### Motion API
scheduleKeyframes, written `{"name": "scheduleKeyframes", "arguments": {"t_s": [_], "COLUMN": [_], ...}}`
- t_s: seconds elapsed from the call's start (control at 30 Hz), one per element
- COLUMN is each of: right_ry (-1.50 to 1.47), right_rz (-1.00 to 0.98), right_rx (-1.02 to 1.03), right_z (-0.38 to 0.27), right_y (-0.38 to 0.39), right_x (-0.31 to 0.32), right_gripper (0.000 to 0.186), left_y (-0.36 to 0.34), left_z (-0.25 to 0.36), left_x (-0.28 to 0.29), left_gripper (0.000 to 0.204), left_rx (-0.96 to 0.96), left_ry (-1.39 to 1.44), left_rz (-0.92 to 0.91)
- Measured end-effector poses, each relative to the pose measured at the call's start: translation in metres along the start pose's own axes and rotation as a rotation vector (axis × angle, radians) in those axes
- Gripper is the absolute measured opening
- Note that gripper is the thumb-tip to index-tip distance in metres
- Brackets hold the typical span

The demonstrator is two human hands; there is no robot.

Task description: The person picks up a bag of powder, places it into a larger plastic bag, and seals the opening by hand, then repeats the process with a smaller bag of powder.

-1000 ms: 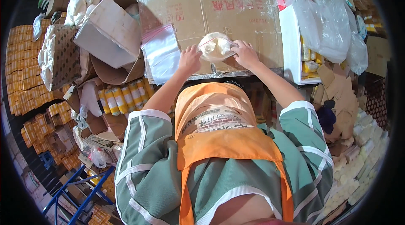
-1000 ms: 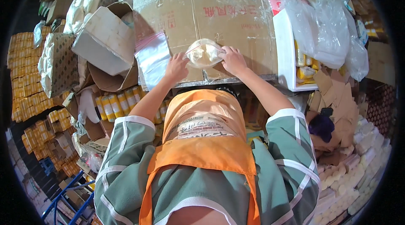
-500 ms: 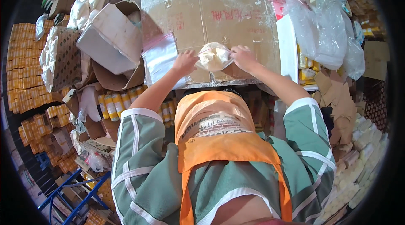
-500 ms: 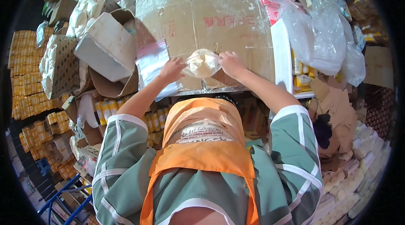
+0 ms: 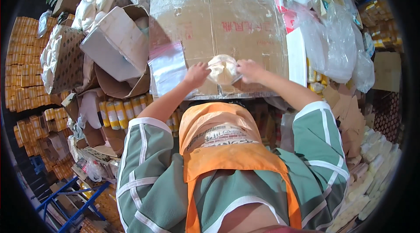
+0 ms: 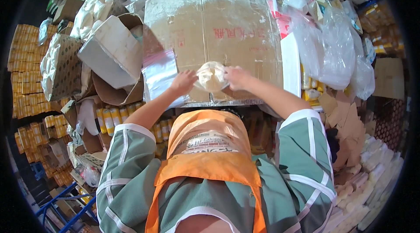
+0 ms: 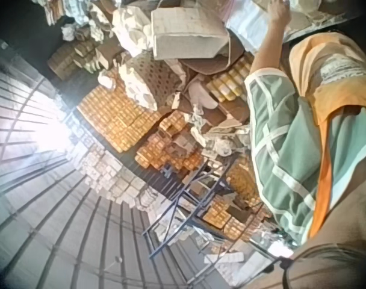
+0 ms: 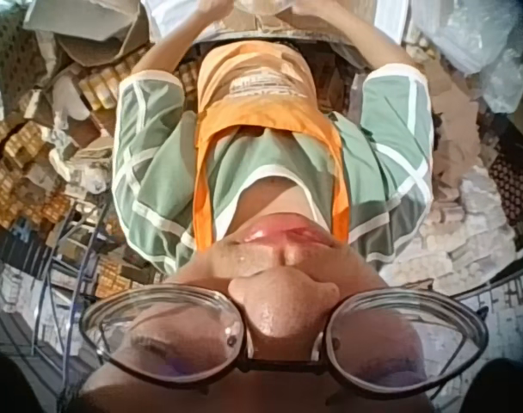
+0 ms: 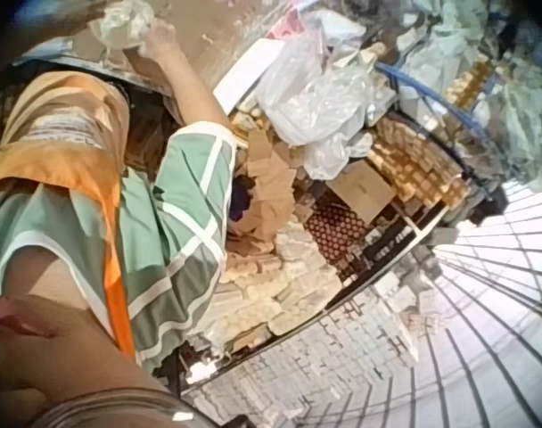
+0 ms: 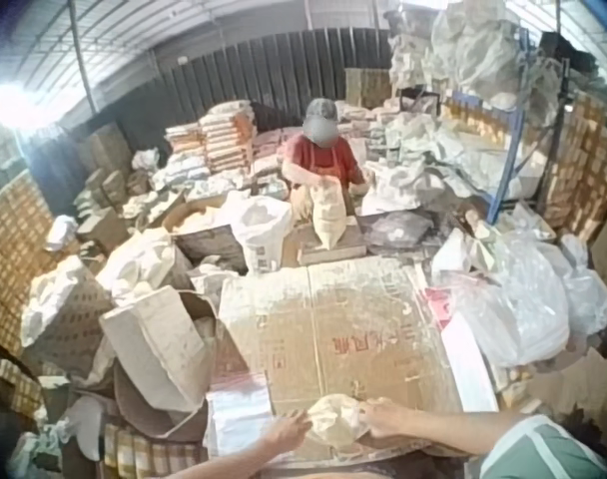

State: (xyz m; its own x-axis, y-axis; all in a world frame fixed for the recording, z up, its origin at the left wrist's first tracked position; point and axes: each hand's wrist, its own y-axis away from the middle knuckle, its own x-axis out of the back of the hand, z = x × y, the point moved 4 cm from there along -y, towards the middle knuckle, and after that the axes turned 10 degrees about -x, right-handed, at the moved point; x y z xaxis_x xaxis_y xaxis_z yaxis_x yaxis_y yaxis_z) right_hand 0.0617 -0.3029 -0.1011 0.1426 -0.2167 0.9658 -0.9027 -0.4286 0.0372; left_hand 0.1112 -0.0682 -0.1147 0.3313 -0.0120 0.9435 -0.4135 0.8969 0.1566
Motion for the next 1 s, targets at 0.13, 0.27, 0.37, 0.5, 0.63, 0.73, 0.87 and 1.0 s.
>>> {"name": "scheduleKeyframes", "arguments": {"t_s": [0.13, 0.27, 0.37, 0.5, 0.63, 0.73, 0.87, 1.0], "right_ry": [-0.489, -0.322, -0.428, -0.452, -0.505, -0.427, -0.462, -0.344], "right_rz": [-0.028, 0.084, 0.162, 0.298, 0.367, 0.482, 0.497, 0.45], "right_rx": [-0.644, -0.847, -0.803, -0.969, -1.184, -1.081, -0.957, -0.886], "right_z": [-0.006, 0.016, 0.008, -0.004, 0.002, 0.001, -0.006, -0.013], "right_y": [-0.017, -0.012, 0.0, 0.029, 0.044, 0.036, 0.029, 0.03], "right_x": [-0.026, -0.046, -0.034, -0.042, -0.065, -0.062, -0.05, -0.044], "right_gripper": [0.026, 0.019, 0.008, 0.007, 0.007, 0.008, 0.011, 0.008], "left_y": [-0.015, -0.011, 0.01, 0.009, 0.006, 0.012, 0.016, 0.014], "left_z": [0.017, 0.023, 0.004, 0.007, 0.012, 0.012, 0.011, 0.008], "left_x": [-0.009, 0.007, -0.026, -0.038, -0.031, -0.038, -0.036, -0.029], "left_gripper": [0.02, 0.026, 0.029, 0.015, 0.007, 0.004, 0.013, 0.009], "left_rx": [0.095, 0.394, 0.516, 0.581, 0.625, 0.57, 0.595, 0.629], "left_ry": [0.208, 0.489, 0.528, 0.518, 0.537, 0.535, 0.681, 0.755], "left_rz": [-0.026, 0.247, 0.566, 0.709, 0.74, 0.869, 0.757, 0.765]}}
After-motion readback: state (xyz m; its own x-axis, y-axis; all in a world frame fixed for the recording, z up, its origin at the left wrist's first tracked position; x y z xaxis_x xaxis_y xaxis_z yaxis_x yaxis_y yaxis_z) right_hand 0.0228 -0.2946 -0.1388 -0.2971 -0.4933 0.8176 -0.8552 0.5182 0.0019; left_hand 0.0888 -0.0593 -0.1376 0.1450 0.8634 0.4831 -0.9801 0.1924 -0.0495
